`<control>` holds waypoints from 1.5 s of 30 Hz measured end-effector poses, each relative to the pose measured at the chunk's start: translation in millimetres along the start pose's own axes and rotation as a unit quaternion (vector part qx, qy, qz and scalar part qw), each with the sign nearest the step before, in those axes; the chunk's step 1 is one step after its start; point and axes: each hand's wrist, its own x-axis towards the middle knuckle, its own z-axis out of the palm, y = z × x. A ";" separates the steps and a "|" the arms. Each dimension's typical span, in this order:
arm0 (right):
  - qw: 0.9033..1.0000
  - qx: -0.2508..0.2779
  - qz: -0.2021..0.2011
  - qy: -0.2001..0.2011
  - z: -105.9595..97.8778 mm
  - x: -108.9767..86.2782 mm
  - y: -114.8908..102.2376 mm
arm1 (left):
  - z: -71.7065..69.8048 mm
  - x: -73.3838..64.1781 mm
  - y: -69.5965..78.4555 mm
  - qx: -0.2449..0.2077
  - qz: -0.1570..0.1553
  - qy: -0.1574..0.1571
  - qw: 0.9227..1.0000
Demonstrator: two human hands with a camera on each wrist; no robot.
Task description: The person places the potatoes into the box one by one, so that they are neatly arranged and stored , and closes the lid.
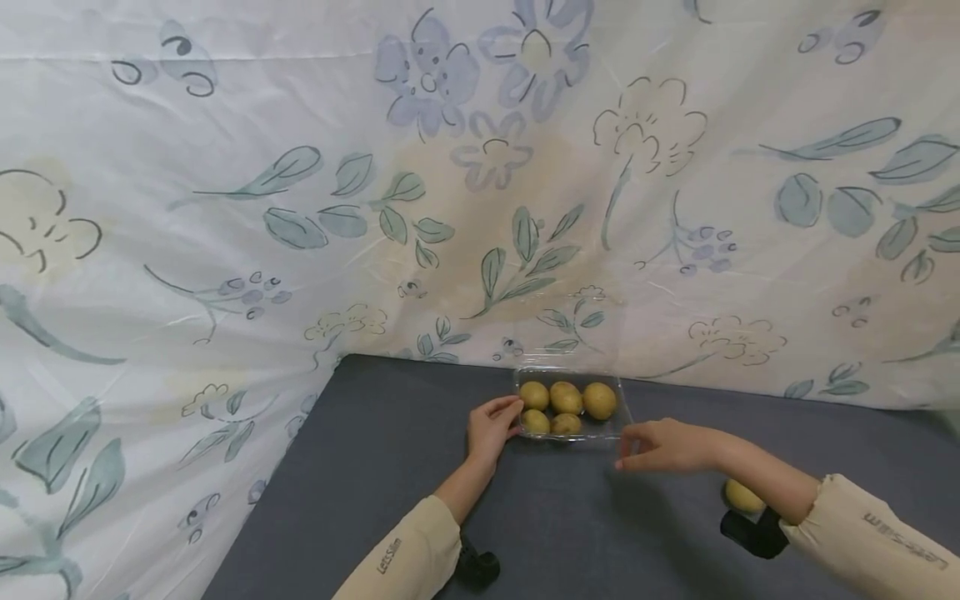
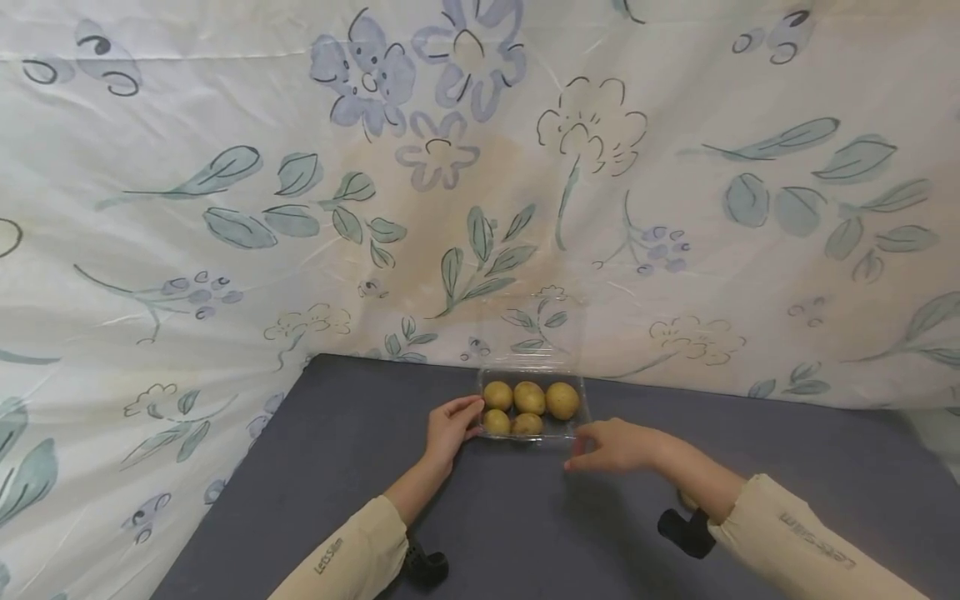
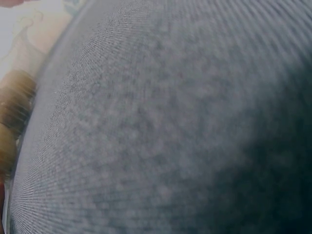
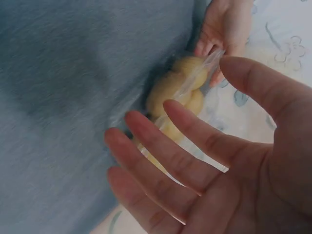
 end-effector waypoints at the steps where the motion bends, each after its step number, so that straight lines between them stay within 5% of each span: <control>1: 1.000 -0.001 0.004 0.007 0.0 -2.0 3.9 | 0.1 0.8 -2.0 0.003 -0.001 0.002 1.000; 6: 0.998 -0.023 0.013 0.052 0.1 -16.1 28.5 | 0.0 1.1 -2.6 0.004 -0.002 -0.001 1.000; 18: 0.984 -0.080 0.077 0.136 -0.2 -52.5 92.4 | 1.0 -19.3 27.2 0.017 -0.004 -0.009 1.000; 35: 0.984 -0.092 0.063 0.137 17.1 -58.6 133.4 | 2.2 -17.0 21.9 0.022 0.002 -0.002 1.000; 45: 0.983 -0.092 0.067 0.143 20.0 -61.2 132.4 | 0.7 2.2 -3.8 0.008 -0.001 0.003 1.000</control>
